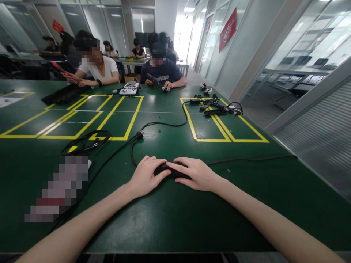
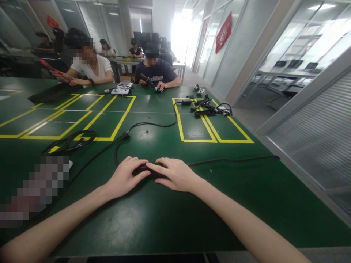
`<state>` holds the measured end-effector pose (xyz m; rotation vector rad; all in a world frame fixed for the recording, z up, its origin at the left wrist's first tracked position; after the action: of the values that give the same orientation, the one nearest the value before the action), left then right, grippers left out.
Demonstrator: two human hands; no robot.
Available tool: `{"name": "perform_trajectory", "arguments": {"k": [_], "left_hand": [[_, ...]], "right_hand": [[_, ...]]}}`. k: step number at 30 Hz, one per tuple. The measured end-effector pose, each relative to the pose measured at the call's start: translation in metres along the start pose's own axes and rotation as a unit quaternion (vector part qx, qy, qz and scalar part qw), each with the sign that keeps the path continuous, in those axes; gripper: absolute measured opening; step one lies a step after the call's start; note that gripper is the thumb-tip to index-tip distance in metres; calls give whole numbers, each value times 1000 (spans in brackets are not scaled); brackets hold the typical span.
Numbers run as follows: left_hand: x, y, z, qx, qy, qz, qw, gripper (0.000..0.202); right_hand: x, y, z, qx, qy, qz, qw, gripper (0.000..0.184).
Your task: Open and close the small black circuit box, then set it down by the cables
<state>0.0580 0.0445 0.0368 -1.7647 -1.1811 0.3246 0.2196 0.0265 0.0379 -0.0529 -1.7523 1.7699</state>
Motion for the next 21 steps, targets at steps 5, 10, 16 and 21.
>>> {"name": "perform_trajectory", "arguments": {"k": [5,10,16,21], "left_hand": [[-2,0,3,-16,-9,-8,1000,35],[-6,-25,-4,76,44,-134,987,53],[-4,-34,12,85,17,-143,986,43],[-4,-13,12,49,38,-51,997,21]], "right_hand": [[-2,-2,-1,-24,-5,7,1000,45],[-10,-23,-30,54,79,-59,994,49],[-66,-74,-122,123,298,-296,899,56],[-146,-104,-189,109,435,-434,781,70]]}}
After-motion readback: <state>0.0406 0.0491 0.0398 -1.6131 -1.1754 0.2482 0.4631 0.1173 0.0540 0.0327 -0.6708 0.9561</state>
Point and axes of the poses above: each hand's wrist, its own x-axis towards the middle knuckle, its own y-axis out of the palm, z = x × y, the point moved 7 cm from there along x, towards the middle knuckle, and after that the axes turned 3 degrees about -y, right-handed, at the moved point
